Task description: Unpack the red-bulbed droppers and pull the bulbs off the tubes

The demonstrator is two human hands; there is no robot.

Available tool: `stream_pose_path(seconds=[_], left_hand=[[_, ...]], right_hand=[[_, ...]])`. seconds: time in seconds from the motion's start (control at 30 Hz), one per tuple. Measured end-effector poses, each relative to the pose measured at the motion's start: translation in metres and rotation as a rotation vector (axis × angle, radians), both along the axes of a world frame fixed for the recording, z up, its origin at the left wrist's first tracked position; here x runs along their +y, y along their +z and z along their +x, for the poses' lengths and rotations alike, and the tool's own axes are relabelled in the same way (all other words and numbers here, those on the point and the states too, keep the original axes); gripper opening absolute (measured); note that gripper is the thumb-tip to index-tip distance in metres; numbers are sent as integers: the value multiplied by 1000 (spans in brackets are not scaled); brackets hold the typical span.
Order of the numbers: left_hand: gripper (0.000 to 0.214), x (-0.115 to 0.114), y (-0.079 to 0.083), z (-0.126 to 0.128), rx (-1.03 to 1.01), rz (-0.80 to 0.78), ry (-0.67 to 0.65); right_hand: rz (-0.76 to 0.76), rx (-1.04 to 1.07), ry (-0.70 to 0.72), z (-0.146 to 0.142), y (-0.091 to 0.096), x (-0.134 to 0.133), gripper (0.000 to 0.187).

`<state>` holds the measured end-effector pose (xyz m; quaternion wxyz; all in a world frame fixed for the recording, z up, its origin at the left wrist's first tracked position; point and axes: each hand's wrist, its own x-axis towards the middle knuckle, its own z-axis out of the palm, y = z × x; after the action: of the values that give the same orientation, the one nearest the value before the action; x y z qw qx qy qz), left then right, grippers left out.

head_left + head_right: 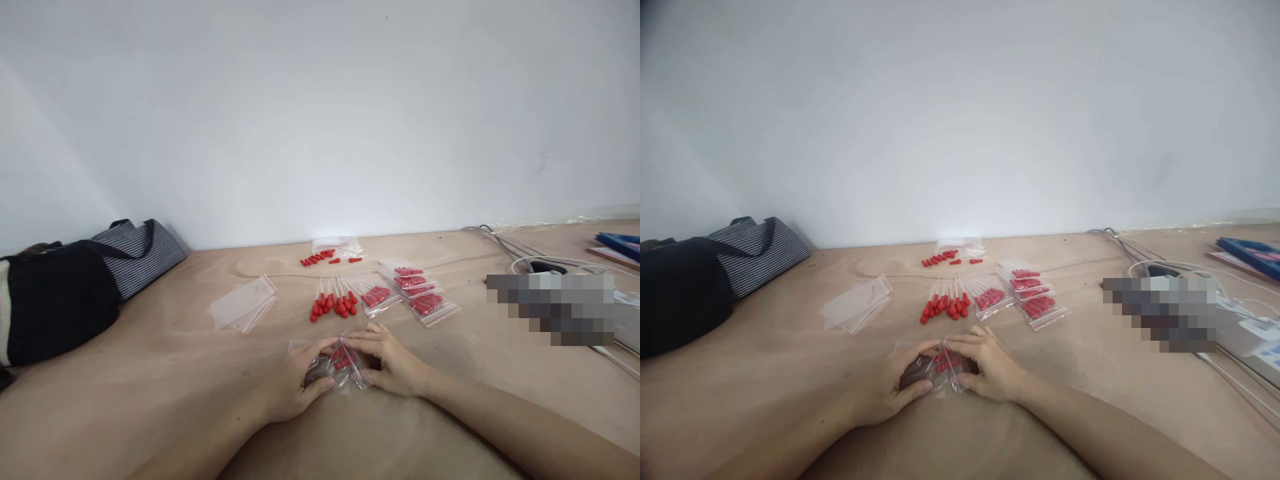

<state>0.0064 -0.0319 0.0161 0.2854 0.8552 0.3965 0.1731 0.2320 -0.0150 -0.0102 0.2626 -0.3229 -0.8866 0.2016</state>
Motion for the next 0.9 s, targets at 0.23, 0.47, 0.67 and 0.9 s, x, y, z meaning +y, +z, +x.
stream_pose_path(seconds=[0.23, 0.47, 0.67, 0.9], left_hand=[[49, 2, -3, -1, 35, 25, -27], [49, 2, 0, -3, 96, 16, -29], [48, 1, 3, -8, 138, -9, 1], [42, 8, -3, -19, 72, 124, 88]], right_hand=[[-58, -14, -5, -4, 3, -1, 27], [-29, 43, -69, -4, 6, -9, 13], [-152, 169, 10, 25, 5, 4, 17], [-560, 456, -76, 50, -3, 24, 25]])
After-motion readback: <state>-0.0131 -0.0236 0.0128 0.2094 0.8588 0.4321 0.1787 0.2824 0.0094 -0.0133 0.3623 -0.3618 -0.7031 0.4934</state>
